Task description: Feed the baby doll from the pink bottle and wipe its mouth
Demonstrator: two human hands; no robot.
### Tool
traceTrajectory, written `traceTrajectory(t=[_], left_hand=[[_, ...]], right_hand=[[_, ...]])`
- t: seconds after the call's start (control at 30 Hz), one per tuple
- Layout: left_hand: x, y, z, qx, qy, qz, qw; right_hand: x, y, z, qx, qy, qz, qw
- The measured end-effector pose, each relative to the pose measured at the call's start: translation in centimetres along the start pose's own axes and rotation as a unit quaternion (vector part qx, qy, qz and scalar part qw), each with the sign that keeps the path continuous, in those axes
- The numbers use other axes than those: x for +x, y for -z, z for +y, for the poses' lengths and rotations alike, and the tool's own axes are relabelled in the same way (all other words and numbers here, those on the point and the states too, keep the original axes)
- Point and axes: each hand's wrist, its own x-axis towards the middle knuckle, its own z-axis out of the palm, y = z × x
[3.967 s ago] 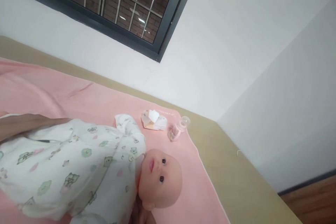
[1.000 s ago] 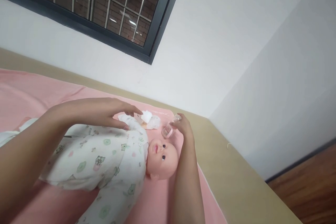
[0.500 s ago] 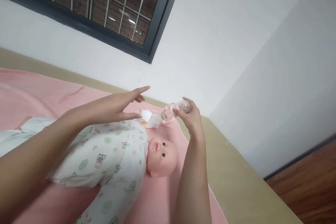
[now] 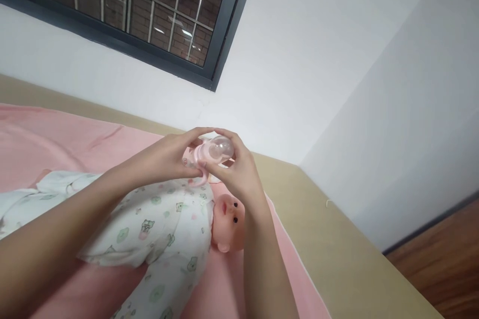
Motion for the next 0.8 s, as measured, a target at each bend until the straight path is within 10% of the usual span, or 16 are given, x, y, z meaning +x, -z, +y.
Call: traceTrajectory(t=[0.33, 0.57, 0.8], left_hand=[[0.9, 0.9, -3.2, 0.07, 0.069, -0.004, 0.995], [0.1, 3.7, -8.7, 0.086, 0.161, -0.051, 0.982], [-1.6, 4.1, -13.5, 0.146, 0.219, -0.068, 0.962]], right_hand=[[0.9, 3.4, 2.4, 0.009, -0.011, 0.056, 0.998], [1.6, 7.7, 12.6, -0.05, -0.107, 0.137, 0.984], [-0.2, 5.5, 20.8, -0.071, -0.213, 0.11, 0.968]])
